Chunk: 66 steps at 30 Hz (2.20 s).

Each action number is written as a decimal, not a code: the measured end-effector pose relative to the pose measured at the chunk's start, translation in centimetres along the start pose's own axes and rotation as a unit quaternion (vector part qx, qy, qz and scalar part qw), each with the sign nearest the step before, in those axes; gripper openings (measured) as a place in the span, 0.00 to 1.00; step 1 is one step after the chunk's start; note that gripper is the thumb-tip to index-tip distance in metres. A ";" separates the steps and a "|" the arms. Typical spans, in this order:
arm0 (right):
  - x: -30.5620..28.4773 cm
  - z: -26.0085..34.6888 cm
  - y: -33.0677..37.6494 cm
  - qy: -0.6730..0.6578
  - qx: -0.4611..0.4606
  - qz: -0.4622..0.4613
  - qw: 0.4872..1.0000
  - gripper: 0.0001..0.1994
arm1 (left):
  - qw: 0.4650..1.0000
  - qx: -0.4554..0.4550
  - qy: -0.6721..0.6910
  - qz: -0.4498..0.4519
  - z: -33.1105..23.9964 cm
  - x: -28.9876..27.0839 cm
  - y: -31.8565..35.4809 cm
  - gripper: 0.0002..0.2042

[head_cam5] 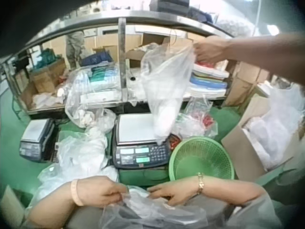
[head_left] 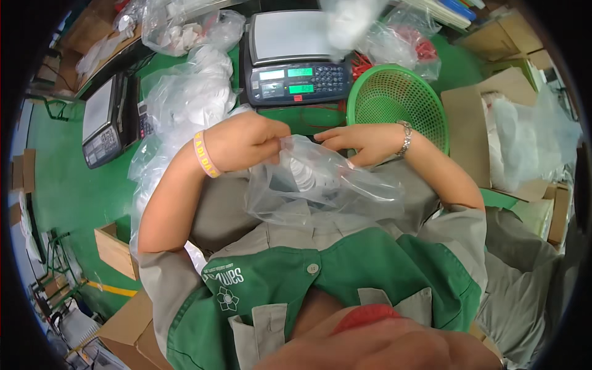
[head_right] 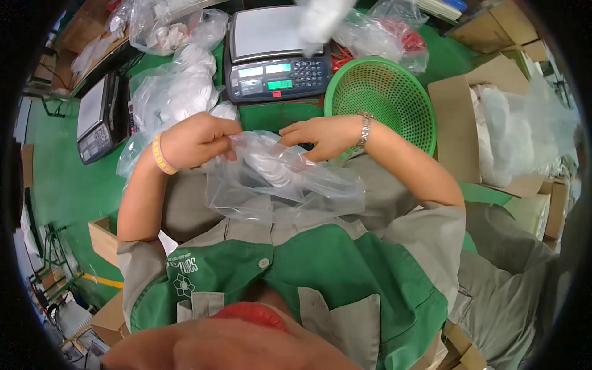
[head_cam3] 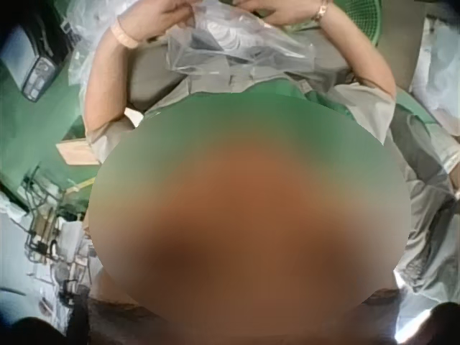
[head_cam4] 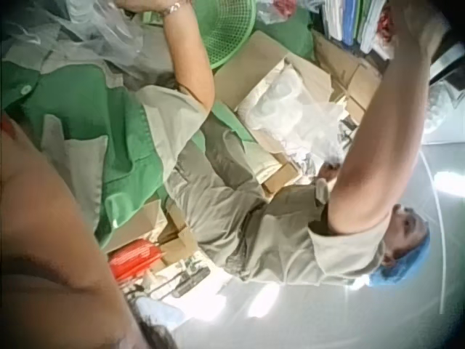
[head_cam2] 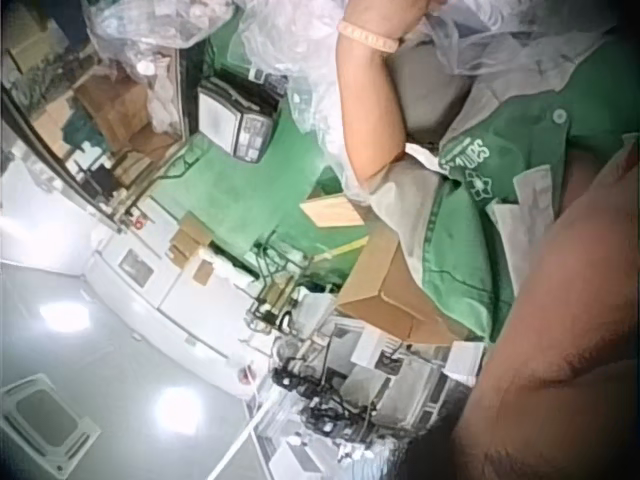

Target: The person gathers plastic rings by hand, places them into plastic bags, and seals the bags.

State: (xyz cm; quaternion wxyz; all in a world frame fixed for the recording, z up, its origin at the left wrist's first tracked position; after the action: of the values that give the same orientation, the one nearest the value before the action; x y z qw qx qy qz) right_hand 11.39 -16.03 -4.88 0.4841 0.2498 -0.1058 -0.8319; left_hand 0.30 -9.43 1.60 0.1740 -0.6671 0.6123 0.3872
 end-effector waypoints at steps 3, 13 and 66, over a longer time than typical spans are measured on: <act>-0.6 3.7 0.9 -0.230 -0.083 -0.053 0.968 0.48 | 0.991 -0.013 0.124 -0.052 0.5 -1.0 0.3 0.09; -7.0 4.8 5.4 -0.122 -0.130 -0.423 0.888 0.05 | 0.912 0.102 0.350 -0.186 0.2 -4.6 1.3 0.16; -32.5 -19.1 7.1 -0.340 -0.085 -0.625 0.698 0.16 | 0.968 -0.128 -0.014 -0.214 6.7 -4.9 1.9 0.14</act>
State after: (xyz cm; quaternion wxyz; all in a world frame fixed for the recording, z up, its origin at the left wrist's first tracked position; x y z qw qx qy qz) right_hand 39.85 9.49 -8.07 -0.1967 -0.0839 -0.0121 -0.9768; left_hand -3.26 -1.68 1.32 0.1743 -0.7938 0.3978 0.4257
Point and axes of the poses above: each hand's wrist, its own y-axis away from the middle knuckle, its own x-axis out of the palm, z = x × y, the point moved 8 cm from there along -y, towards the middle knuckle, and after that the axes turned 11 degrees about -y, right-handed, at the moved point
